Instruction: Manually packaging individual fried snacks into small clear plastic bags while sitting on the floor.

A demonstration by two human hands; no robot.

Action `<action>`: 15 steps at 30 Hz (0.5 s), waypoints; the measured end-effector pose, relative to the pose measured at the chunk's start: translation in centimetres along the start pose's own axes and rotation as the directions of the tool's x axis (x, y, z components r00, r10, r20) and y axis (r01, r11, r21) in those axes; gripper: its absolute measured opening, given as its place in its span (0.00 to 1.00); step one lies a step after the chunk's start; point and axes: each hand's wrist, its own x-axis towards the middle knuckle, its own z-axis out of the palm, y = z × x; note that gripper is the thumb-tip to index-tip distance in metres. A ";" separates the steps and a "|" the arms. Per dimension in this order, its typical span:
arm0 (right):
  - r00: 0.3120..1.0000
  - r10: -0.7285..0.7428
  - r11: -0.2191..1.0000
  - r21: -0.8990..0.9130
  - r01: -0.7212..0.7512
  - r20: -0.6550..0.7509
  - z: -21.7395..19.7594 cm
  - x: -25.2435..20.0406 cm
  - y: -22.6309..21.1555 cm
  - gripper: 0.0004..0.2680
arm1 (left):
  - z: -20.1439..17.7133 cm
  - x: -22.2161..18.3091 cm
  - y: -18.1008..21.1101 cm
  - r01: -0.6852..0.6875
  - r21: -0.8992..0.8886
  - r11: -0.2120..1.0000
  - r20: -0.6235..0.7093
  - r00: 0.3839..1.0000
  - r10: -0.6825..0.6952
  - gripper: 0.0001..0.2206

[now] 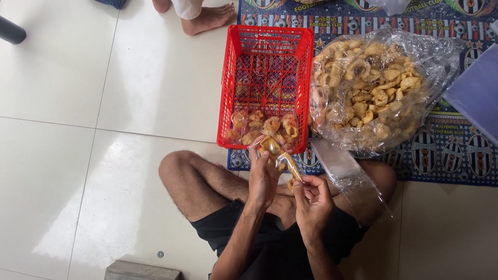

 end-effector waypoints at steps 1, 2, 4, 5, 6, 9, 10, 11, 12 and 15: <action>1.000 -0.001 1.000 0.001 0.001 -0.003 -0.1 0.0 0.2 0.09 | -0.1 0.0 -0.1 0.002 0.001 1.000 0.003 1.000 -0.002 0.20; 1.000 0.031 0.999 0.035 -0.031 0.001 -0.2 0.0 0.5 0.08 | -0.2 0.1 -0.2 0.008 -0.007 1.000 0.009 1.000 -0.008 0.21; 0.998 0.065 0.995 0.070 -0.065 0.004 -0.4 0.0 0.5 0.08 | -0.6 0.0 -0.4 0.017 -0.013 1.000 0.015 1.000 -0.017 0.22; 0.999 0.048 0.999 0.022 -0.049 0.025 -0.6 0.1 0.4 0.08 | -0.8 0.0 -0.4 0.014 0.025 1.000 0.000 1.000 -0.014 0.20; 0.998 0.032 0.999 -0.026 -0.031 0.047 -0.7 0.2 0.3 0.08 | -0.9 0.0 -0.4 0.011 0.064 0.998 -0.016 1.000 -0.010 0.19; 0.993 0.095 0.995 -0.048 -0.092 0.069 -1.3 0.4 0.1 0.08 | -0.4 -0.1 0.1 0.003 0.030 1.000 0.026 1.000 -0.003 0.20; 0.993 0.096 0.995 -0.048 -0.093 0.068 -1.6 0.5 0.1 0.08 | -0.5 -0.1 -0.1 0.004 0.031 1.000 0.026 1.000 -0.005 0.20; 0.980 0.176 0.984 -0.013 -0.175 0.095 -1.8 0.7 0.1 0.08 | -0.7 -0.1 -0.2 -0.003 0.025 1.000 0.029 1.000 0.002 0.19; 0.959 0.253 0.966 0.019 -0.257 0.124 -2.0 0.8 0.1 0.08 | -0.8 0.0 -0.4 -0.010 0.019 1.000 0.031 0.999 0.009 0.19; 0.963 0.248 0.957 0.130 -0.260 0.105 -2.1 1.1 0.0 0.06 | -0.9 -0.2 -0.6 0.006 0.020 1.000 0.023 1.000 -0.007 0.19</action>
